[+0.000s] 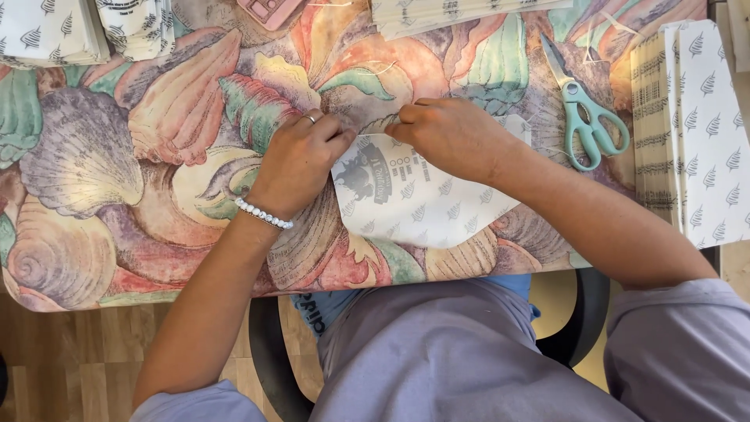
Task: Folding and cutting printed paper sheets into specific shapes on a table.
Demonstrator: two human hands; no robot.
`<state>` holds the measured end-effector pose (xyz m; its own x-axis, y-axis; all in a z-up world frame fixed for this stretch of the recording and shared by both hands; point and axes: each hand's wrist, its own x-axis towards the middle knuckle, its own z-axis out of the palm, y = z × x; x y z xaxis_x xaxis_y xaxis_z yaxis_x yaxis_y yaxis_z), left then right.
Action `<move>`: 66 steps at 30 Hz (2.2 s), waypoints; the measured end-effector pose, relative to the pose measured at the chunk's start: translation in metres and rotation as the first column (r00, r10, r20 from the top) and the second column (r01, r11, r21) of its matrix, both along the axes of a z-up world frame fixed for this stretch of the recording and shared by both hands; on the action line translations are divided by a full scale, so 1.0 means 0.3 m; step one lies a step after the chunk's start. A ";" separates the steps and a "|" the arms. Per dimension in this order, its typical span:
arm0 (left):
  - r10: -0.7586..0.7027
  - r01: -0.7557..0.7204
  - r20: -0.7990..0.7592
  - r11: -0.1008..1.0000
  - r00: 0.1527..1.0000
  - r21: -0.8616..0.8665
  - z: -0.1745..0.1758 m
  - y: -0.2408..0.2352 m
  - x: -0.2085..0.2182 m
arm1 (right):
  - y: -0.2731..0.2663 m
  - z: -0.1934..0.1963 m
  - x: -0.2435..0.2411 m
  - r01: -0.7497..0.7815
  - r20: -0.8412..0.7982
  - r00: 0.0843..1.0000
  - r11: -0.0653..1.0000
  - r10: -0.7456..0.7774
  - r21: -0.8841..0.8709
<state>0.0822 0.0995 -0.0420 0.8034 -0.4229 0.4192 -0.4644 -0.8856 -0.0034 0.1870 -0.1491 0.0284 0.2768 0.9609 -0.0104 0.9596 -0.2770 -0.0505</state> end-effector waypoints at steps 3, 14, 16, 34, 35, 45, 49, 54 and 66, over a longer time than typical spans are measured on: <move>-0.068 0.062 0.053 0.993 0.996 0.100 0.036 -0.004 -0.017 | 0.014 0.081 -0.015 -0.028 -0.028 0.999 0.998 0.026 -0.056; -0.223 0.207 0.095 0.967 0.970 0.151 0.034 0.009 -0.006 | 0.033 0.030 -0.010 -0.083 0.114 0.989 0.994 0.091 -0.078; -0.227 0.213 0.087 0.967 0.970 0.142 0.045 0.007 -0.013 | 0.035 0.036 -0.013 -0.095 0.148 0.983 0.993 0.106 -0.076; -0.018 -0.095 -0.387 0.957 0.922 -0.273 0.214 -0.215 -0.105 | 0.037 -0.034 -0.001 -0.088 0.149 0.984 0.992 0.101 -0.091; 0.036 -0.133 -0.388 0.964 0.921 -0.228 0.192 -0.216 -0.110 | 0.038 -0.019 -0.007 -0.069 0.114 0.990 0.995 0.077 -0.079; 0.117 -0.176 -0.364 0.975 0.924 -0.134 0.148 -0.230 -0.118 | -0.109 0.058 0.059 0.127 -0.151 0.977 0.980 -0.150 -0.152; 0.162 -0.209 -0.393 0.975 0.905 -0.081 0.153 -0.250 -0.113 | -0.178 0.112 0.068 0.179 -0.140 0.968 0.964 -0.208 -0.196; 0.204 -0.226 -0.321 0.973 0.925 -0.033 0.145 -0.271 -0.128 | -0.247 0.069 0.081 0.184 0.034 0.983 0.962 -0.181 -0.204; 0.238 -0.231 -0.209 0.971 0.949 0.054 0.097 -0.264 -0.133 | -0.281 0.036 0.051 0.111 0.329 0.944 0.958 -0.018 -0.266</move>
